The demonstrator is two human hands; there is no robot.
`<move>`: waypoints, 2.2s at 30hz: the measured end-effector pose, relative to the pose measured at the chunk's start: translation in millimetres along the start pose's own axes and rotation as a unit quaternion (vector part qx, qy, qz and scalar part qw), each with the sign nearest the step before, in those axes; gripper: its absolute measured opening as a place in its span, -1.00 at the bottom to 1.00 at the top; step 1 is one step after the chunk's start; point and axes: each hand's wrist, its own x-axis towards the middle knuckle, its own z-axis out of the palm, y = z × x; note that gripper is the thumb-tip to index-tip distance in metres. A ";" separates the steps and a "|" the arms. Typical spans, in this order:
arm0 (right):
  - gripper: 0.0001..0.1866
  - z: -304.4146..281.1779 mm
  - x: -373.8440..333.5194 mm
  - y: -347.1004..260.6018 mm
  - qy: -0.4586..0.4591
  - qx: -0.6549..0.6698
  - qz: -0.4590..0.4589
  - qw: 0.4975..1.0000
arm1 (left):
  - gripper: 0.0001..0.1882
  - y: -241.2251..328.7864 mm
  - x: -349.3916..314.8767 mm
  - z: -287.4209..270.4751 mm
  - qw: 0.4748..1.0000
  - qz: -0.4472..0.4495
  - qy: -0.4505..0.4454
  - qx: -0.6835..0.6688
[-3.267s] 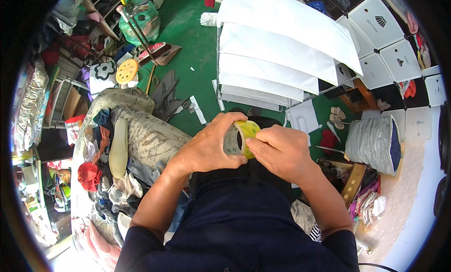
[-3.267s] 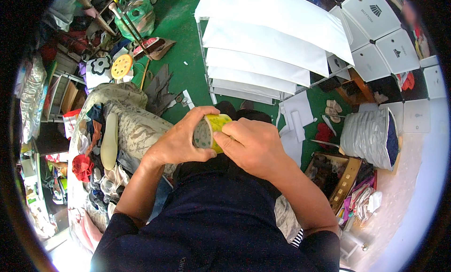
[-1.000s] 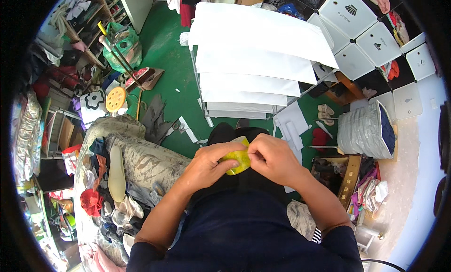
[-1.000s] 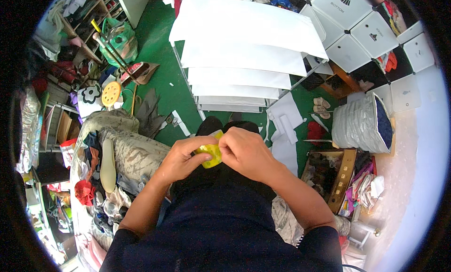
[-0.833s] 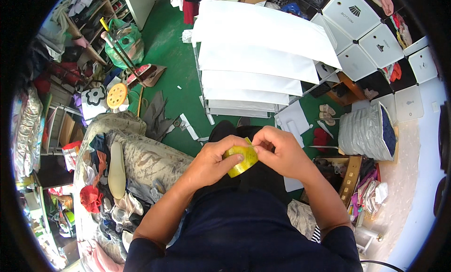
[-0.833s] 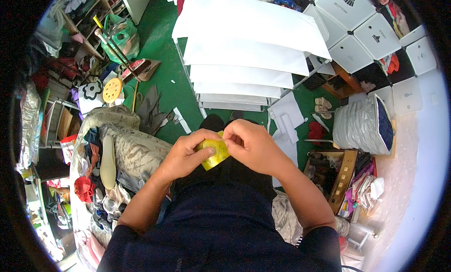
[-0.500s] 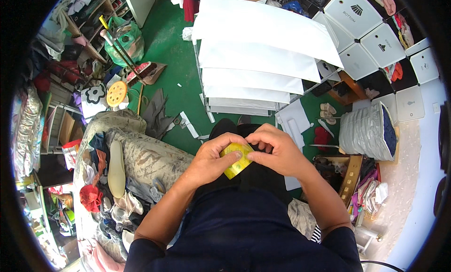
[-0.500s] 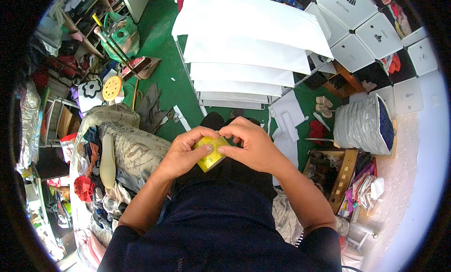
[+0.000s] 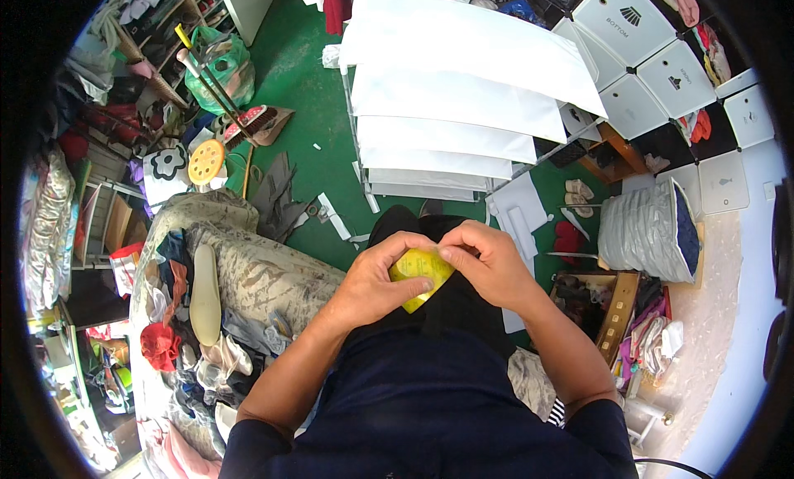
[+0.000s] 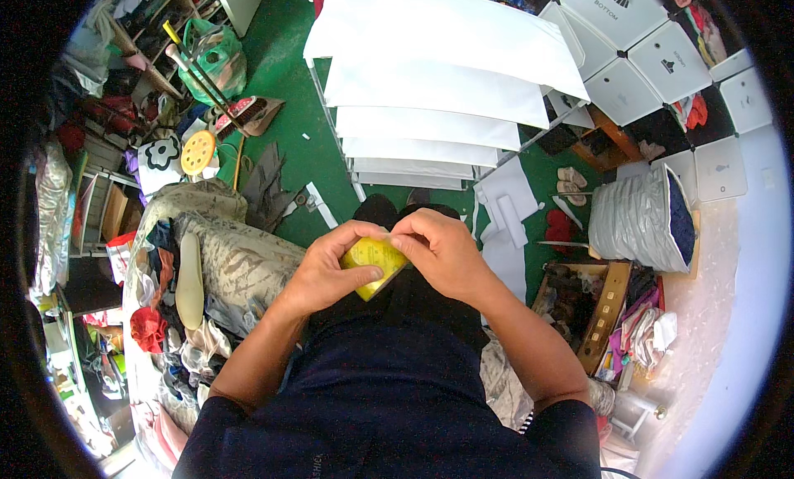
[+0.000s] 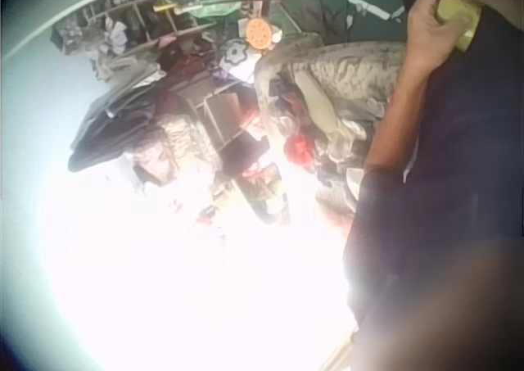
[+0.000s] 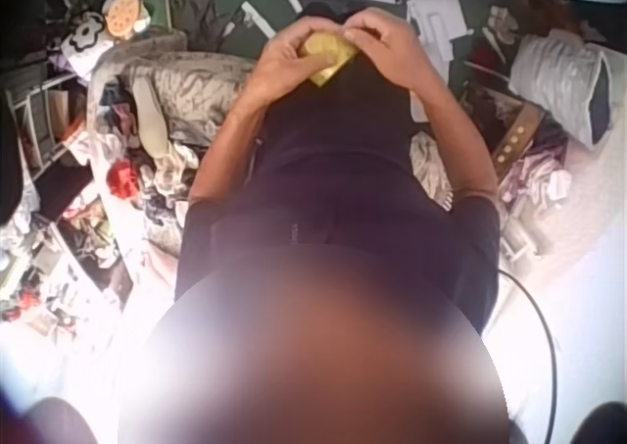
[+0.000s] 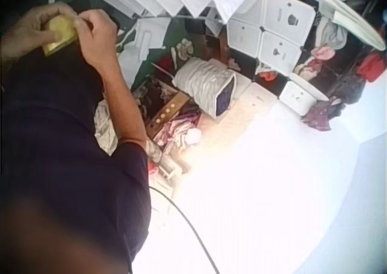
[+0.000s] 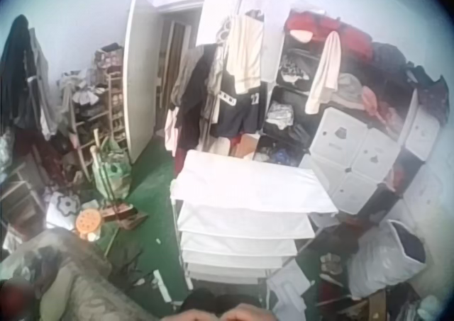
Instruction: The person folds white paper sheets into box shapes and secures them with yellow tape. They repeatedly fold, align, and tape the edges, then stack the finished boxes on the floor.
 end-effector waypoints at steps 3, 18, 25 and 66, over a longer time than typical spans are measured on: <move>-0.87 1.1 1.2 -2.6 0.024 -0.023 0.003 0.999 | -0.47 -2.1 0.8 -1.4 0.999 0.029 -0.007 0.019; -0.88 -60.3 8.2 -24.5 0.104 0.018 0.008 0.994 | -0.33 39.5 -13.0 -44.7 0.953 -0.006 0.001 0.304; -0.90 -155.5 13.3 8.2 0.278 0.098 0.043 0.955 | -0.45 56.9 -4.7 -92.4 0.893 0.068 -0.010 0.445; -0.85 -379.2 67.2 148.2 0.382 0.185 0.280 0.861 | -0.78 201.5 200.5 -166.3 0.902 -0.121 0.012 0.415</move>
